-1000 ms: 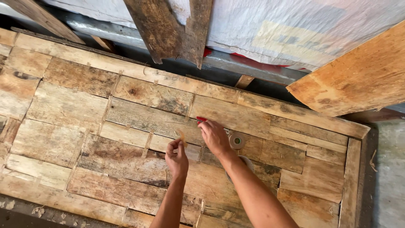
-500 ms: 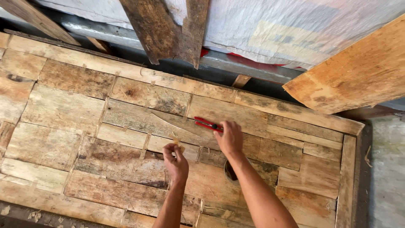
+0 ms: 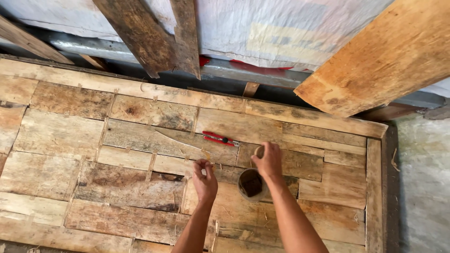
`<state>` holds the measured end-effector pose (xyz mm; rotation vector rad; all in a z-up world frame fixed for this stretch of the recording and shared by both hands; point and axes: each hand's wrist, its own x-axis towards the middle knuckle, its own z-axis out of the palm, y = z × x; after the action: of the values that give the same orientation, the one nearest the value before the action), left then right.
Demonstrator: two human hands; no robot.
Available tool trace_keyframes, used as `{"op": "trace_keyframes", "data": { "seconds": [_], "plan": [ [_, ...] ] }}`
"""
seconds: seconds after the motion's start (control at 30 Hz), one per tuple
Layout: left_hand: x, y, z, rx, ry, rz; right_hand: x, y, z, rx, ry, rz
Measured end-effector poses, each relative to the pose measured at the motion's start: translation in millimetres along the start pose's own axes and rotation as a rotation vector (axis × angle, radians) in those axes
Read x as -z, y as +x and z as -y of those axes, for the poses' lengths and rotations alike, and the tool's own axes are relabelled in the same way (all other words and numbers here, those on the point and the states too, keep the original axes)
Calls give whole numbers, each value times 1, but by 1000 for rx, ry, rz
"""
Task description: The recorder is marking and fitting small pieces of wood onto a larger surface to create a decorative wooden panel.
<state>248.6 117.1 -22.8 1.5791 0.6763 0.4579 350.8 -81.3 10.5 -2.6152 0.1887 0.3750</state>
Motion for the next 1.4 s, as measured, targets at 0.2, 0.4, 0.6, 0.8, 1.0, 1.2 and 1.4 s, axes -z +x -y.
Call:
{"op": "trace_keyframes", "data": {
  "seconds": [0.2, 0.4, 0.6, 0.8, 1.0, 1.2, 1.4],
  "plan": [
    [-4, -10, -2, 11, 64, 28, 22, -4, -76, -188, -22, -40],
    [-12, -13, -5, 98, 9, 63, 38, -12, -66, -164, -129, -101],
    [-12, -5, -5, 59, 49, 81, 21, 3, -16, 124, -39, -231],
    [-7, -2, -9, 106, 76, 99, -33, 27, 40, 423, 17, -62],
    [-5, 1, -10, 142, -2, 107, -36, 29, 80, 368, -83, 28],
    [0, 2, -9, 138, 55, 131, -48, 28, 72, 390, -113, -4],
    [6, -4, -9, 174, 3, 145, -53, 28, 79, 373, -145, 29]
  ]
}}
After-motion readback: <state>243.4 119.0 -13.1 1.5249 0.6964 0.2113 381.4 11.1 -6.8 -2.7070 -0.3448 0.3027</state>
